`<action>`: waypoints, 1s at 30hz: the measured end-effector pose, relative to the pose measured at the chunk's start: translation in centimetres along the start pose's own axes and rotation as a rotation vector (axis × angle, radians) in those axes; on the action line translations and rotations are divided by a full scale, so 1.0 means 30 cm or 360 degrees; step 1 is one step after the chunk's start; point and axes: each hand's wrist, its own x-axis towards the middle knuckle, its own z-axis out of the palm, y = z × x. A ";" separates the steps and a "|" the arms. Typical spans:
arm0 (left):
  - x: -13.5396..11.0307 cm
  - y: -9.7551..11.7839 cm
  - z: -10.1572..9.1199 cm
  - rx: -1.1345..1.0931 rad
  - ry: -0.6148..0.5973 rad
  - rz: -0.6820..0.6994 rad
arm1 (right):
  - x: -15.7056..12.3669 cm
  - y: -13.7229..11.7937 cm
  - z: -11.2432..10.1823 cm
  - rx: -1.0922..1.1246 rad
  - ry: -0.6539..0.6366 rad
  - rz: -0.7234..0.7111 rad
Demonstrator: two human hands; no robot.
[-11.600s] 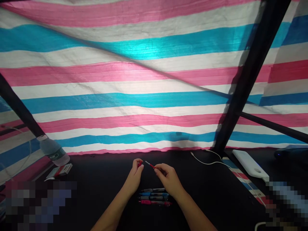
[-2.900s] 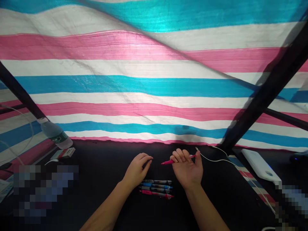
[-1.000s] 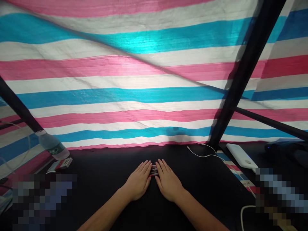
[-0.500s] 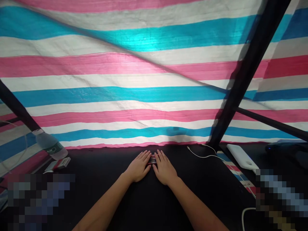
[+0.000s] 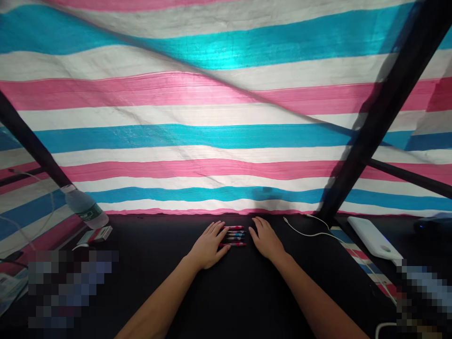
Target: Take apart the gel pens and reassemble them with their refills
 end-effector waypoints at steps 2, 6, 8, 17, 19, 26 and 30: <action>-0.005 0.020 -0.031 -0.0020 0.0063 0.0002 | -0.008 -0.022 -0.022 0.0033 0.0025 -0.0081; -0.024 0.055 -0.102 -0.0096 0.0118 0.0005 | -0.040 -0.083 -0.067 0.0151 0.0020 -0.0152; -0.035 0.049 -0.118 -0.0126 0.0097 -0.0008 | -0.058 -0.108 -0.079 0.0203 -0.0036 -0.0187; -0.048 -0.083 -0.028 -0.0173 -0.0312 -0.0110 | -0.091 -0.140 -0.030 0.0062 -0.0458 -0.0215; -0.044 -0.073 -0.035 -0.0152 -0.0273 -0.0108 | -0.093 -0.148 -0.030 0.0052 -0.0441 -0.0221; -0.181 0.086 -0.227 -0.0264 0.0037 -0.0179 | -0.129 0.021 -0.091 0.0030 -0.0111 -0.0052; -0.361 0.151 -0.289 -0.0476 0.0104 -0.0302 | -0.141 0.252 -0.114 -0.0177 -0.0040 0.0087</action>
